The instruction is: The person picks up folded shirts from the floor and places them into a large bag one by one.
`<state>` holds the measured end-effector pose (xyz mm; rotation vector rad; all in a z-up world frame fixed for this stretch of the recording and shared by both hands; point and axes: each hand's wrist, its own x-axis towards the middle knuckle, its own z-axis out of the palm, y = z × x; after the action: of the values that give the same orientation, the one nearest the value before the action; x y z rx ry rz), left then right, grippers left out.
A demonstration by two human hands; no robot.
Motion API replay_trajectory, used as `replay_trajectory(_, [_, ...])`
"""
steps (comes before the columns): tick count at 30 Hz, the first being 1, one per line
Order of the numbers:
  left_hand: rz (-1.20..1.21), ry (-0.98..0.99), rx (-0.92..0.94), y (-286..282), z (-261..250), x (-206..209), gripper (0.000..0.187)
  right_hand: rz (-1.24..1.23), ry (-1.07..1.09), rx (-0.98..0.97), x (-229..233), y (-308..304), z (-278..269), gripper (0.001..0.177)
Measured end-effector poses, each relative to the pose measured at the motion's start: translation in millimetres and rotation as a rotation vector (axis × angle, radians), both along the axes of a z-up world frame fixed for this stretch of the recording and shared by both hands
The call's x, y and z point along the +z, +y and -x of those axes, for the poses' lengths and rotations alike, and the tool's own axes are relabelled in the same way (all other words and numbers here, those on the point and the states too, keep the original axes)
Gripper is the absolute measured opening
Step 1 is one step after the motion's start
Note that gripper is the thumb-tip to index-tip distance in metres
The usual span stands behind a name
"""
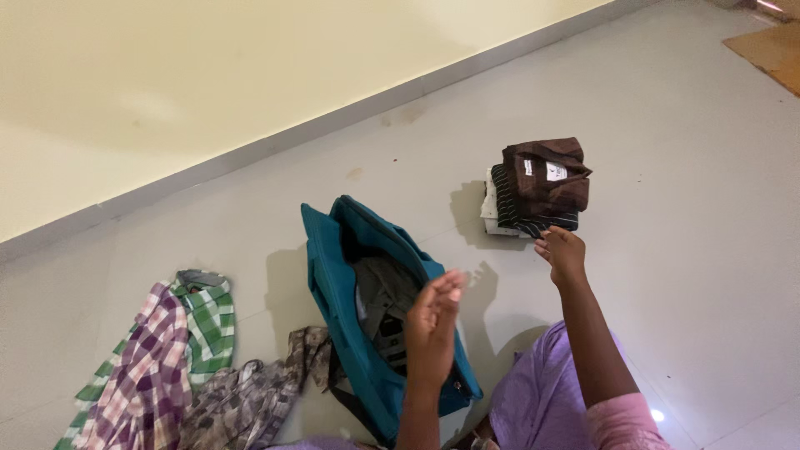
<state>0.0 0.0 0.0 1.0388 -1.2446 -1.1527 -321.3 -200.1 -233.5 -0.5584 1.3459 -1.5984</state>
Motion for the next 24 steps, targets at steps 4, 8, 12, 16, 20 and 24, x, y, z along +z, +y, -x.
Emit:
replay_trajectory(4, [-0.065,-0.124,-0.035,-11.6,39.5,2.3,0.05,-0.11,0.131,-0.091,15.1,-10.6,10.8,0.045])
replay_trajectory(8, [-0.017,0.004,-0.061,-43.5,77.0,-15.0,0.052,-0.034,0.027,-0.136,17.8,-31.3,35.6,0.023])
replay_trajectory(12, [-0.093,-0.027,0.055,-101.8,123.0,-47.6,0.053,-0.182,0.434,-0.147,15.1,-43.8,58.5,0.04])
replay_trajectory(16, [-0.131,-0.135,0.079,-165.2,157.7,-94.4,0.053,-0.239,0.522,-0.132,16.7,-57.4,75.1,0.052])
replay_trajectory(20, [-0.203,-0.141,0.143,-199.5,177.9,-128.6,0.053,-0.251,0.607,-0.151,20.4,-63.8,83.9,0.065])
replay_trajectory(24, [-0.256,-0.144,0.143,-219.4,186.8,-153.3,0.063,-0.213,0.46,-0.117,27.9,-65.2,85.4,0.069])
